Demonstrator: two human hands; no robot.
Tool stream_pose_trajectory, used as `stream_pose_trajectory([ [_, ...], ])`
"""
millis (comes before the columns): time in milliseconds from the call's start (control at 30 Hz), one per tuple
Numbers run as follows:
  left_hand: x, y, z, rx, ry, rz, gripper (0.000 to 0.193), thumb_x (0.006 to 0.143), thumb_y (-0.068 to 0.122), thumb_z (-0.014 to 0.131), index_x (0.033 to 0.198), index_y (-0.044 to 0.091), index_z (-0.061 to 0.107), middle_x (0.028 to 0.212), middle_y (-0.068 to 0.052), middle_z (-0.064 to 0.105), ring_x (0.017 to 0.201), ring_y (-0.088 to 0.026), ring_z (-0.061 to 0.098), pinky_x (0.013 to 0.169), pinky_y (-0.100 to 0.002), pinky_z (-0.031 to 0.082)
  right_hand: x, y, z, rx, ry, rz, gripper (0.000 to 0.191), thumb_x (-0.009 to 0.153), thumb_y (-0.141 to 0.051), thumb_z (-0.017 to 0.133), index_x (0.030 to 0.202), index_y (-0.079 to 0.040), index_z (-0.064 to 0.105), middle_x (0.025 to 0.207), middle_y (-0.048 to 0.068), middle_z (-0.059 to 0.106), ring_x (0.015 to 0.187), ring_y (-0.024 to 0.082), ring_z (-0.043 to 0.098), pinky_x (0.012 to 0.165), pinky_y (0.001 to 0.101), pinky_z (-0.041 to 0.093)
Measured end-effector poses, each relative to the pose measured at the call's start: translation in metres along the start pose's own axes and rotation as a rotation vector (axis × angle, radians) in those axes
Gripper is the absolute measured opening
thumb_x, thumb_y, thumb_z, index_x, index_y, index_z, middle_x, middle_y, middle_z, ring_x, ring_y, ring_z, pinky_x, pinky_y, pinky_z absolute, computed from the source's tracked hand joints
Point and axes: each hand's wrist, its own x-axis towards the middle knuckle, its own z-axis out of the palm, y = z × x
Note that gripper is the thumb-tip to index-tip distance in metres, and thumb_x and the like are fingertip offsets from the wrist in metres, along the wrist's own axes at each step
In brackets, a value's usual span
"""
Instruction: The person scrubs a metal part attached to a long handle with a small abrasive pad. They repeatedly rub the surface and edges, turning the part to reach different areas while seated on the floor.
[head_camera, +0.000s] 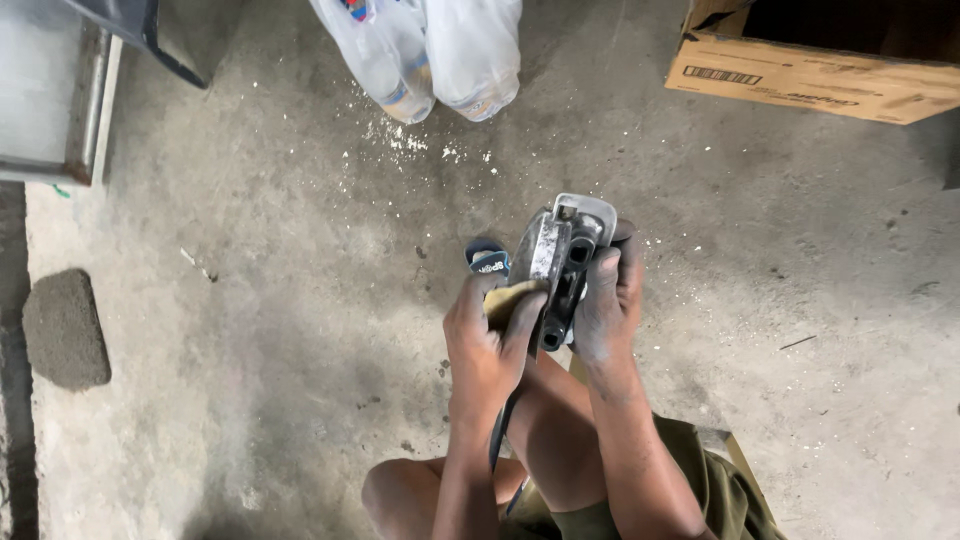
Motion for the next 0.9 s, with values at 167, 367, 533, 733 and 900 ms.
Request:
stream_pose_trajectory([
  [167,0.003,0.018,-0.005,-0.248,-0.071,-0.138,0.017,0.094,0.000,0.065,0.110,-0.003,0.057,0.099,-0.013,0.076,0.086,-0.019,0.074,0.077,-0.032,0.059,-0.002,0.007,-0.005,-0.036,0.006,-0.007,0.047,0.113,-0.049,0.056,0.129,-0.005,0.054,0.116,0.001,0.060,0.107,0.008,0.057,0.094,0.0261,0.050],
  [367,0.059,0.020,0.028,-0.119,-0.042,-0.007,0.014,0.097,0.005,0.072,0.099,0.002,0.059,0.088,-0.010,0.066,0.074,-0.014,0.067,0.062,-0.028,0.053,-0.003,0.017,-0.019,0.120,-0.028,0.078,0.054,0.111,-0.047,0.050,0.142,-0.003,0.051,0.116,0.006,0.066,0.101,0.014,0.066,0.085,0.0315,0.057],
  [533,0.032,0.027,0.028,-0.022,-0.019,0.057,0.016,0.099,0.006,0.072,0.103,0.001,0.057,0.097,-0.011,0.064,0.086,-0.018,0.065,0.075,-0.033,0.051,0.001,0.027,-0.035,0.075,0.113,0.119,0.046,0.113,-0.033,0.042,0.147,-0.003,0.045,0.126,0.008,0.065,0.108,0.014,0.067,0.094,0.0314,0.057],
  [733,0.018,0.045,0.032,0.000,0.060,-0.201,0.017,0.089,0.011,0.076,0.095,0.003,0.062,0.089,-0.011,0.061,0.077,-0.021,0.064,0.065,-0.033,0.051,0.005,0.038,-0.047,0.121,0.148,0.093,0.042,0.118,-0.029,0.040,0.146,0.001,0.048,0.127,0.009,0.065,0.110,0.015,0.065,0.096,0.0320,0.057],
  [900,0.063,0.026,0.047,0.076,0.062,0.062,0.020,0.095,0.013,0.075,0.094,0.002,0.058,0.088,-0.012,0.059,0.087,-0.028,0.054,0.079,-0.040,0.044,0.004,0.044,-0.049,0.063,0.216,0.146,0.045,0.113,-0.028,0.039,0.151,-0.003,0.043,0.128,0.007,0.064,0.111,0.014,0.064,0.095,0.0305,0.055],
])
